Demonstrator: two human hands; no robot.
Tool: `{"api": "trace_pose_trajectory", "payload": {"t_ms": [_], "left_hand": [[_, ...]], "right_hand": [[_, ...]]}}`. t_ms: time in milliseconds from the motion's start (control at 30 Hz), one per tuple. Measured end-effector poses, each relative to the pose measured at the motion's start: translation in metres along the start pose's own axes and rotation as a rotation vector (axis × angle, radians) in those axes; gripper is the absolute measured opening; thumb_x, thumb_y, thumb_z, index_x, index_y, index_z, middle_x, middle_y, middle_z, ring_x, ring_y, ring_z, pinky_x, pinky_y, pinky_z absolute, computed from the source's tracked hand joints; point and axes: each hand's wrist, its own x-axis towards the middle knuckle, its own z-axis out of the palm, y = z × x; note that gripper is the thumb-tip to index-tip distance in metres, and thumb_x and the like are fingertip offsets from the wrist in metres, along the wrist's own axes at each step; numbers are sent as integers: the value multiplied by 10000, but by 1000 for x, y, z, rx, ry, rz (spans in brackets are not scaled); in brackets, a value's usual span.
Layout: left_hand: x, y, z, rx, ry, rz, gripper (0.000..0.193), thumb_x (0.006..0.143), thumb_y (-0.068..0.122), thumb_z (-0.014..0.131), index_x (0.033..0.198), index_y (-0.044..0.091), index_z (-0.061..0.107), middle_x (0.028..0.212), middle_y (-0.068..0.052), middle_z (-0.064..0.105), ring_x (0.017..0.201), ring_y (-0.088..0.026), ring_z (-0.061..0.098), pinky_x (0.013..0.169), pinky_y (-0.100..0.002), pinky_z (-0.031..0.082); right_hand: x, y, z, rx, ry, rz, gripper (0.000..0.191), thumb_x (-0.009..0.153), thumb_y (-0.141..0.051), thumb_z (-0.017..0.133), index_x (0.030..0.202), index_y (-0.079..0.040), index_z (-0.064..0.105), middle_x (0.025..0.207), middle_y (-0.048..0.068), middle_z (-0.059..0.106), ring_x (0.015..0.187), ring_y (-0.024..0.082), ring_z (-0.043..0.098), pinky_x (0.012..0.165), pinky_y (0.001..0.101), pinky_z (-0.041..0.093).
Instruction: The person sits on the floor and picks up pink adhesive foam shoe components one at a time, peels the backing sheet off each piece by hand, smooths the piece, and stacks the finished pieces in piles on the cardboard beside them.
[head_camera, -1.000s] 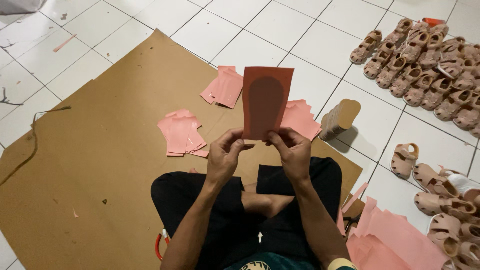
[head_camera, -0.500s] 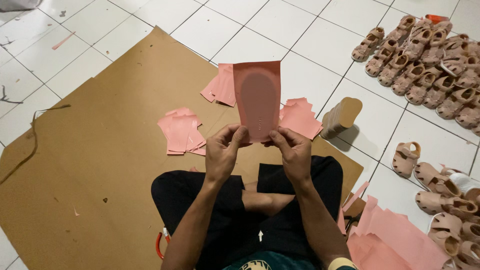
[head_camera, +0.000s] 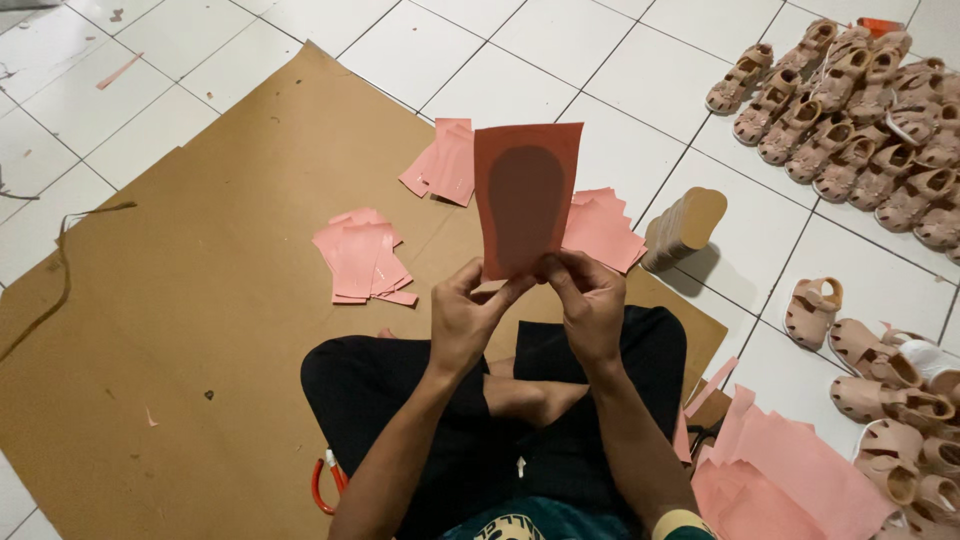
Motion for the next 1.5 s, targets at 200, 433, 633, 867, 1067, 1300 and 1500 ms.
{"api": "trace_pose_trajectory", "payload": {"t_ms": [200, 433, 633, 867, 1067, 1300, 1500], "left_hand": [[2, -2, -2, 89, -28, 57, 246, 993, 78, 664, 1203, -29, 733, 1059, -120, 800, 991, -176, 775, 875, -321, 652], [-1, -8, -7, -110, -81, 54, 194, 974, 46, 703, 1156, -9, 740, 1044, -110, 788, 980, -183, 770, 907, -337, 646], [-2, -12, -9, -126, -106, 52, 208, 988, 54, 704, 1151, -70, 738, 1037, -144, 777, 995, -190, 744, 913, -351, 629], [-2, -15, -12, -254, -69, 40, 240, 1018, 153, 664, 1146, -50, 672, 1065, -121, 747, 1006, -202, 739, 943, -402, 633], [1, -24, -15, -364, -88, -11, 285, 1014, 223, 680, 1098, -46, 728, 1014, -140, 776, 966, -216, 764, 951, -427, 648], [2, -30, -15, -372, -95, -23, 310, 1016, 248, 683, 1113, -43, 733, 1021, -140, 775, 967, -215, 763, 960, -408, 622], [4, -22, -18, -302, -8, -5, 294, 1006, 227, 633, 1158, -18, 691, 1047, -106, 756, 978, -175, 752, 926, -360, 632]], "right_hand": [[-1, -3, 1, 6, 8, 2, 218, 1005, -114, 698, 1113, 71, 737, 932, 131, 766, 845, 178, 744, 817, 304, 622], [-2, -4, -4, 122, -68, 48, 222, 1046, -134, 657, 994, 71, 723, 907, 137, 749, 854, 179, 729, 847, 311, 613], [-2, -3, -5, 302, -69, 125, 198, 1035, -109, 642, 998, 68, 724, 916, 142, 750, 837, 174, 724, 818, 325, 606], [-4, 4, -6, 282, -63, 112, 192, 1040, -109, 650, 1033, 69, 721, 939, 123, 748, 855, 167, 719, 837, 315, 603], [-4, 21, -4, 494, -47, 198, 227, 1024, -146, 679, 1125, 54, 716, 954, 105, 740, 860, 152, 699, 835, 306, 590], [-7, 27, -3, 534, -67, 206, 227, 1036, -165, 702, 1100, 52, 713, 957, 88, 734, 866, 143, 670, 847, 295, 569], [-7, 22, -2, 174, -24, 135, 258, 992, -182, 694, 1102, 48, 729, 897, 81, 744, 830, 139, 688, 804, 283, 577]]}}
